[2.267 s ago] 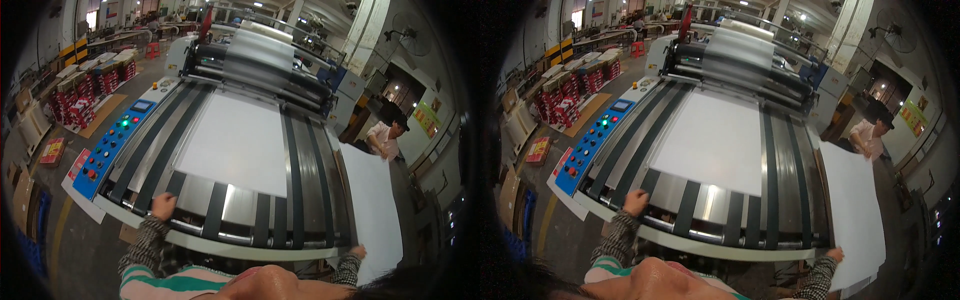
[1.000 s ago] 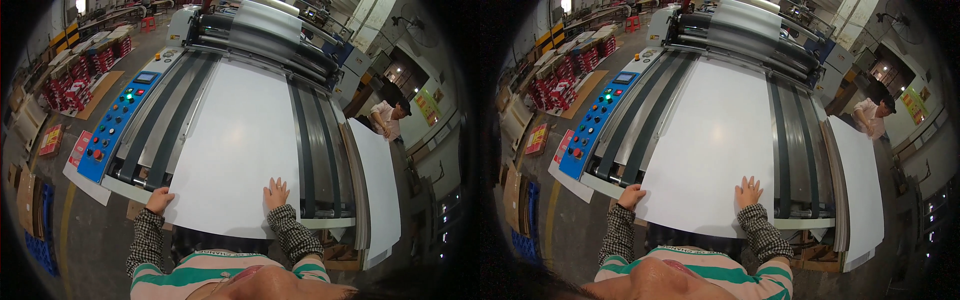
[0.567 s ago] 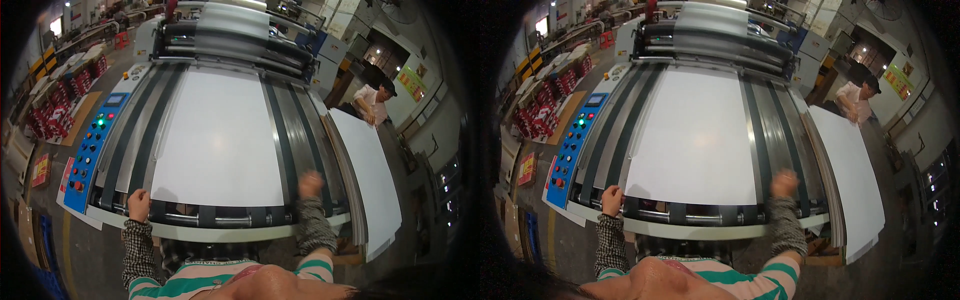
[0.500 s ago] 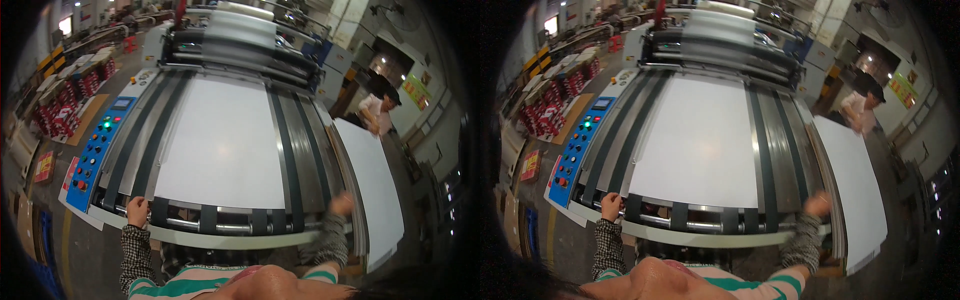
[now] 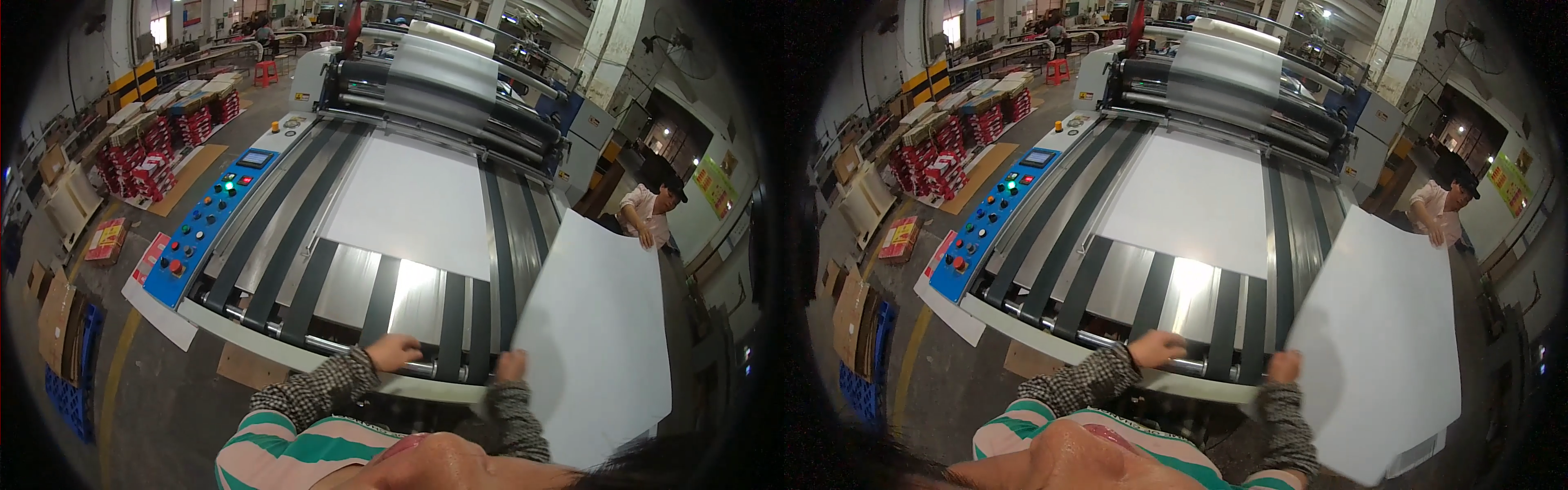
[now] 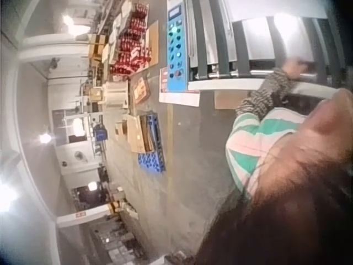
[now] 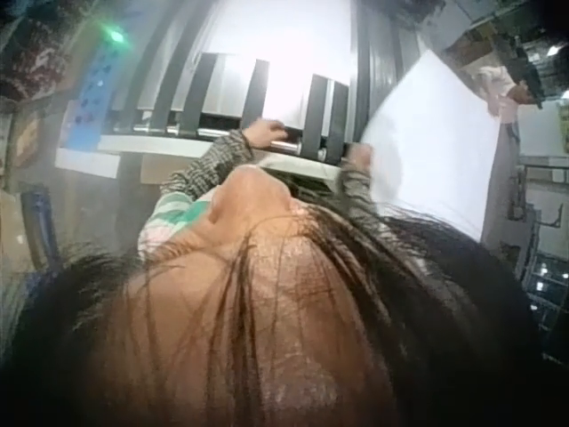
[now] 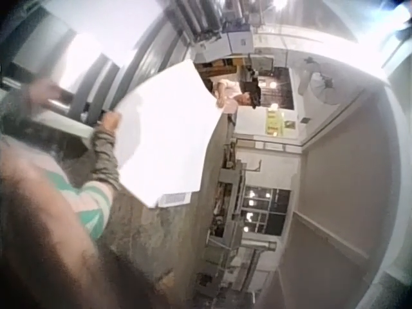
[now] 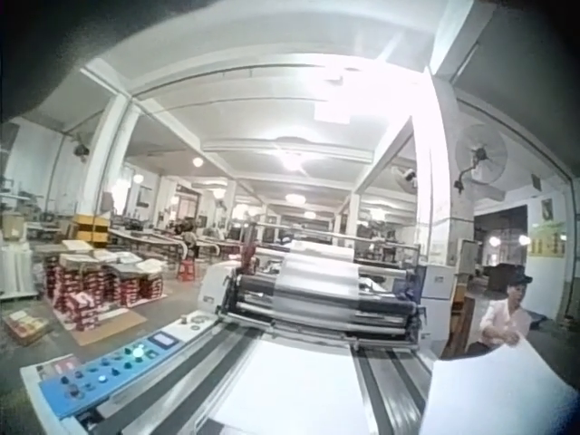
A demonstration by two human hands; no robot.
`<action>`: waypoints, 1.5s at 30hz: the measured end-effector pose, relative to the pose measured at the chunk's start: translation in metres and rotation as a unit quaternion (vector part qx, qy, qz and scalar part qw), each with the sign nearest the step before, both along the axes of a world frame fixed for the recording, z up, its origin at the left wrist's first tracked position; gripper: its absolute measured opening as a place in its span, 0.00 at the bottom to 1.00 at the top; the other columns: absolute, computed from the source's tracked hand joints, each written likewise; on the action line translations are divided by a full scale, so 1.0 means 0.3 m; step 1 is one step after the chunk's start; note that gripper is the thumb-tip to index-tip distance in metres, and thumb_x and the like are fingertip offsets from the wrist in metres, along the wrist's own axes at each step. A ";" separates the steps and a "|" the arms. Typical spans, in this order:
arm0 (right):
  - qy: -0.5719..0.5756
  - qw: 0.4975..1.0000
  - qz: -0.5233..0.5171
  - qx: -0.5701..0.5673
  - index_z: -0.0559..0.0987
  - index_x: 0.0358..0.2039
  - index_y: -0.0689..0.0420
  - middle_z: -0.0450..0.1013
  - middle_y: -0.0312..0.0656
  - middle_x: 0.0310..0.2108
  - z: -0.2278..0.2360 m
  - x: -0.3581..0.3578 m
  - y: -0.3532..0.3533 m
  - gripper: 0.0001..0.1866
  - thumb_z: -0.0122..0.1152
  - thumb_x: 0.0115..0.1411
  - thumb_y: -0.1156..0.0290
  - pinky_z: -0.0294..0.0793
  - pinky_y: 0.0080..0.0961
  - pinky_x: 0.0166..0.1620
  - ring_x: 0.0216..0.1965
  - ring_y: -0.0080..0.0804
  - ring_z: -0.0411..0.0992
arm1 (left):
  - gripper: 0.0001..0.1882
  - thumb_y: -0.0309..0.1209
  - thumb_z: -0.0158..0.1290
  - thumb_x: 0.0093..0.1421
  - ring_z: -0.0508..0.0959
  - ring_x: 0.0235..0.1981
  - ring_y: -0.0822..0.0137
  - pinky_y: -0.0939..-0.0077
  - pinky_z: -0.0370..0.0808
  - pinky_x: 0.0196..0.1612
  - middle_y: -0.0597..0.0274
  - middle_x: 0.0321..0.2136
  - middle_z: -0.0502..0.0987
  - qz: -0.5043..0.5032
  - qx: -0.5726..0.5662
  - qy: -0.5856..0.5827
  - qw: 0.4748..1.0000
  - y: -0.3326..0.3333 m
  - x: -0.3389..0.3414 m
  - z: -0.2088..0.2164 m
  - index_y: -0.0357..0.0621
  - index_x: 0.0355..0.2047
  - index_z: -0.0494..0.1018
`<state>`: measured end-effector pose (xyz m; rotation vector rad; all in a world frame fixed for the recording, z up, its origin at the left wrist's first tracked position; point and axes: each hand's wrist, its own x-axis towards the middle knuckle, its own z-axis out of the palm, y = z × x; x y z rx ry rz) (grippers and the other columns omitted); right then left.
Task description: Operating a paper cutting and feeding machine to process large white sheets of material.
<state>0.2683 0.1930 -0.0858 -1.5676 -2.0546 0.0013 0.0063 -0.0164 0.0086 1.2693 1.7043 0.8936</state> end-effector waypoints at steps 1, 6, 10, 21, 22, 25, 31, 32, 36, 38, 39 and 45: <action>0.061 0.994 0.078 0.055 0.69 0.24 0.63 0.66 0.51 0.20 0.001 -0.136 -0.082 0.09 0.44 0.47 0.71 0.67 0.37 0.27 0.23 0.45 0.67 | 0.22 0.39 0.50 0.49 0.72 0.38 0.58 0.72 0.67 0.41 0.46 0.36 0.71 -0.057 -0.022 -0.032 0.998 -0.002 0.050 -0.015 0.36 0.41 0.67; 0.240 0.926 0.281 -0.078 0.73 0.24 0.67 0.70 0.52 0.30 0.007 -0.561 -0.426 0.10 0.46 0.48 0.74 0.65 0.31 0.40 0.35 0.44 0.67 | 0.15 0.30 0.45 0.45 0.72 0.36 0.52 0.67 0.68 0.39 0.46 0.31 0.72 -0.022 -0.041 0.141 0.989 -0.101 -0.009 -0.187 0.35 0.34 0.69; 0.268 0.911 0.308 -0.050 0.74 0.23 0.66 0.71 0.50 0.30 0.081 -0.518 -0.428 0.09 0.48 0.49 0.74 0.63 0.35 0.41 0.37 0.46 0.66 | 0.15 0.28 0.45 0.44 0.74 0.29 0.63 0.72 0.69 0.33 0.51 0.25 0.74 0.161 -0.001 -0.063 0.985 -0.311 -0.180 -0.116 0.34 0.32 0.70; -0.110 0.972 0.110 -0.175 0.61 0.52 0.52 0.48 0.48 0.56 0.119 -0.231 -0.446 0.25 0.42 0.54 0.56 0.33 0.53 0.55 0.58 0.50 0.41 | 0.17 0.24 0.46 0.48 0.71 0.33 0.69 0.78 0.68 0.37 0.57 0.33 0.72 0.328 -0.028 -0.246 0.912 -0.718 -0.250 -0.132 0.31 0.40 0.66; -0.104 0.971 0.117 -0.181 0.61 0.52 0.52 0.48 0.49 0.56 0.126 -0.225 -0.471 0.25 0.42 0.54 0.56 0.32 0.53 0.55 0.58 0.51 0.40 | 0.17 0.25 0.46 0.49 0.71 0.33 0.69 0.78 0.67 0.38 0.56 0.33 0.72 0.329 -0.024 -0.286 0.900 -0.745 -0.240 -0.132 0.31 0.40 0.66; -0.112 0.964 0.143 -0.193 0.61 0.52 0.53 0.48 0.50 0.56 0.120 -0.230 -0.472 0.26 0.42 0.54 0.56 0.32 0.53 0.55 0.58 0.52 0.39 | 0.17 0.24 0.47 0.48 0.71 0.34 0.69 0.77 0.67 0.38 0.57 0.33 0.72 0.345 -0.019 -0.318 0.883 -0.784 -0.225 -0.119 0.31 0.40 0.66; -0.135 0.951 0.183 -0.210 0.57 0.54 0.52 0.44 0.50 0.57 0.123 -0.349 -0.331 0.27 0.41 0.54 0.55 0.32 0.51 0.56 0.58 0.51 0.37 | 0.16 0.24 0.47 0.48 0.72 0.30 0.68 0.76 0.68 0.36 0.56 0.32 0.73 0.349 -0.003 -0.336 0.875 -0.670 -0.333 -0.097 0.30 0.39 0.67; -0.148 0.947 0.186 -0.218 0.56 0.54 0.52 0.43 0.50 0.58 0.122 -0.373 -0.304 0.28 0.40 0.54 0.55 0.32 0.50 0.56 0.59 0.51 0.36 | 0.15 0.24 0.48 0.48 0.72 0.30 0.68 0.76 0.68 0.36 0.56 0.31 0.73 0.351 -0.022 -0.306 0.885 -0.646 -0.361 -0.088 0.30 0.38 0.68; -0.162 0.945 0.176 -0.222 0.55 0.55 0.53 0.42 0.49 0.58 0.134 -0.482 -0.199 0.29 0.39 0.55 0.54 0.31 0.47 0.57 0.59 0.50 0.35 | 0.11 0.23 0.48 0.46 0.72 0.27 0.70 0.76 0.68 0.32 0.58 0.26 0.73 0.364 -0.017 -0.258 0.895 -0.565 -0.471 -0.105 0.30 0.31 0.70; -0.163 0.945 0.180 -0.220 0.55 0.55 0.53 0.42 0.49 0.58 0.140 -0.536 -0.135 0.29 0.38 0.55 0.54 0.31 0.47 0.57 0.59 0.50 0.35 | 0.08 0.23 0.48 0.44 0.71 0.24 0.72 0.77 0.67 0.28 0.61 0.22 0.72 0.392 0.012 -0.199 0.898 -0.525 -0.517 -0.099 0.31 0.26 0.70; -0.163 0.944 0.187 -0.219 0.54 0.55 0.53 0.41 0.49 0.58 0.139 -0.568 -0.105 0.29 0.38 0.55 0.54 0.30 0.47 0.57 0.59 0.50 0.35 | 0.09 0.24 0.49 0.45 0.72 0.25 0.66 0.74 0.68 0.28 0.58 0.21 0.72 0.409 0.022 -0.151 0.900 -0.519 -0.556 -0.116 0.31 0.28 0.70; -0.051 0.949 0.252 -0.184 0.58 0.53 0.54 0.48 0.50 0.56 0.104 -0.669 0.149 0.27 0.41 0.55 0.56 0.36 0.40 0.58 0.58 0.47 0.41 | 0.14 0.29 0.49 0.46 0.70 0.35 0.51 0.67 0.67 0.39 0.47 0.32 0.70 0.320 0.159 0.212 0.909 -0.172 -0.394 -0.075 0.34 0.33 0.68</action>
